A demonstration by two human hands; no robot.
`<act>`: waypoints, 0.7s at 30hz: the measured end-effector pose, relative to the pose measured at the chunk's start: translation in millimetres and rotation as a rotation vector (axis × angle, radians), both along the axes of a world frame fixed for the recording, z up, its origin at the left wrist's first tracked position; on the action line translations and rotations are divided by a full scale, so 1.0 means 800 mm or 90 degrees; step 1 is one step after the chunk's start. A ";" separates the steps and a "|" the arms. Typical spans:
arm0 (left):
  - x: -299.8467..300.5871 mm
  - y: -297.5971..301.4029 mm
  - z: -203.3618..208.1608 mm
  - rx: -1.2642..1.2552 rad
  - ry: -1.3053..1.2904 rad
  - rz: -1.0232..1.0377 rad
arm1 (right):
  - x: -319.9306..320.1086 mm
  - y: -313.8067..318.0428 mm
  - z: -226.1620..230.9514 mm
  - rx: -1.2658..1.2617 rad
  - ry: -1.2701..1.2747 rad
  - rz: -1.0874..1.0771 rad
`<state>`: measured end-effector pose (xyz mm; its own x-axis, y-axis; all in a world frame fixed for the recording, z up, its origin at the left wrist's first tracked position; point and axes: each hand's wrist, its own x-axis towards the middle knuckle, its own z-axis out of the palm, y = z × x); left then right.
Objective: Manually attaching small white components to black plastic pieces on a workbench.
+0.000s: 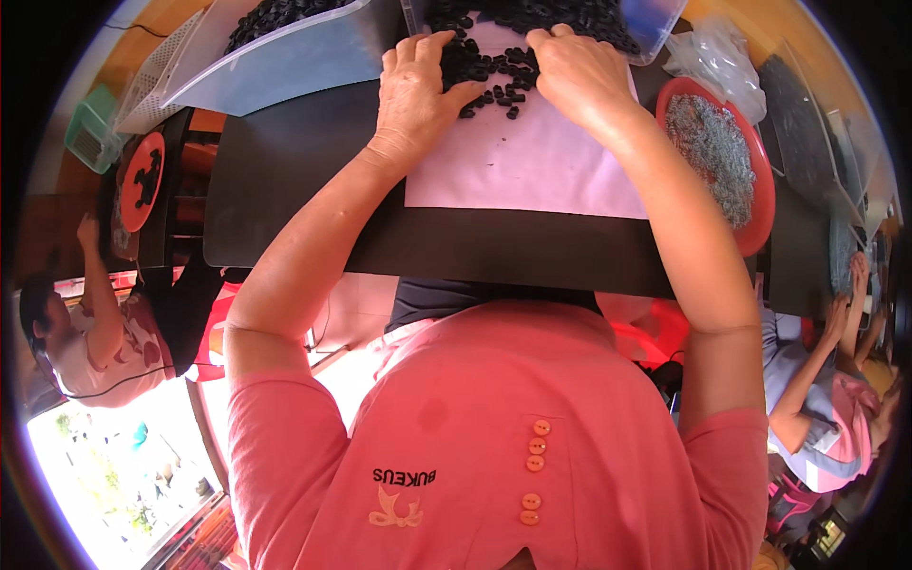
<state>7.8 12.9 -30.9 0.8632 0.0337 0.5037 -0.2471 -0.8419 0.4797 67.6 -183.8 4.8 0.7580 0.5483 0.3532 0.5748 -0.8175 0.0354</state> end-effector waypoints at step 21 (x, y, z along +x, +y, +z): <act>0.003 -0.005 0.000 -0.079 0.042 -0.059 | -0.037 -0.011 -0.016 -0.030 -0.025 0.046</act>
